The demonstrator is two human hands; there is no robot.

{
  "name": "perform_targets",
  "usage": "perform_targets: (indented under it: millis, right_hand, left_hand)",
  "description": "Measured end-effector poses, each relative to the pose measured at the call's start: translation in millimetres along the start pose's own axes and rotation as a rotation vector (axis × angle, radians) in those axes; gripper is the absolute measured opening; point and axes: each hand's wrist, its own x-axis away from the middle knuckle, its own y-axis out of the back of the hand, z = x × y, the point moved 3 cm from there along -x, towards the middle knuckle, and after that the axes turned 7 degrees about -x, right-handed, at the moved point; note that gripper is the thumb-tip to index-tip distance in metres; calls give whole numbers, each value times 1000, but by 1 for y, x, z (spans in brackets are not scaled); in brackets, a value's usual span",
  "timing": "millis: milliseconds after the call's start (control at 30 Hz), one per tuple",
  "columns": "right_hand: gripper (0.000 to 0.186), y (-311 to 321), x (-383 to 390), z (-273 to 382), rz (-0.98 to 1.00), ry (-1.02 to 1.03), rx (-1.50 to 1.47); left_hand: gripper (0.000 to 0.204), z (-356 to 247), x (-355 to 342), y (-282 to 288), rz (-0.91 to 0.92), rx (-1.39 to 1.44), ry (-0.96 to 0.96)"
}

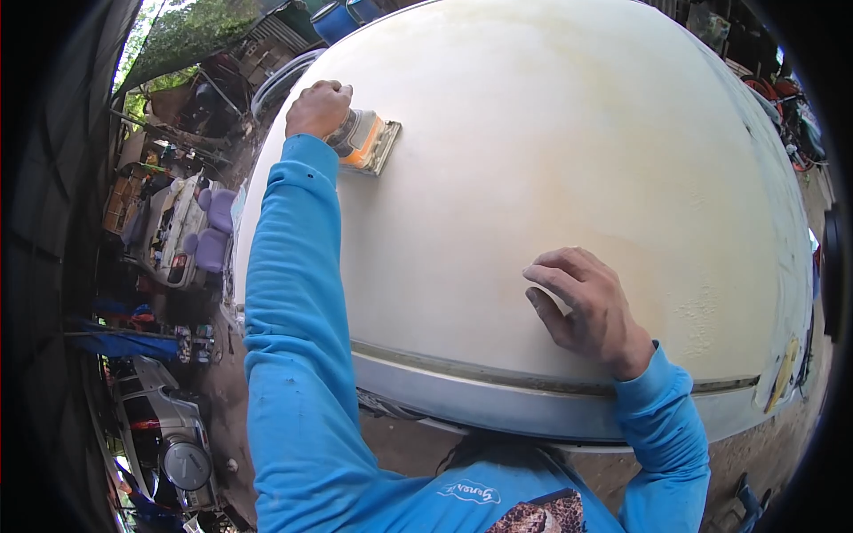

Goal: The recorder uses an electric orbital sander to sand down the surface of a white car roof.

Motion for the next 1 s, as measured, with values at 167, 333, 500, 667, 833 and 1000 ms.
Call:
perform_targets:
  millis: [167,333,500,667,833,1000]
  right_hand:
    - [23,0,-3,2,10,1,-6]
    - [22,-2,-2,2,6,-13,5]
    - [21,-6,-2,2,14,-3,0]
    - [21,-5,0,0,16,-9,4]
    - [20,-3,1,-3,5,12,-18]
    - [20,0,2,1,22,-1,28]
  left_hand:
    - [36,19,18,1,-110,166,-214]
    - [27,24,47,6,-113,270,-404]
    - [26,23,49,7,-134,332,-468]
    - [31,21,15,-3,-210,260,-358]
    - [38,12,-8,-5,-127,129,-141]
    - [57,-14,-2,-5,41,24,48]
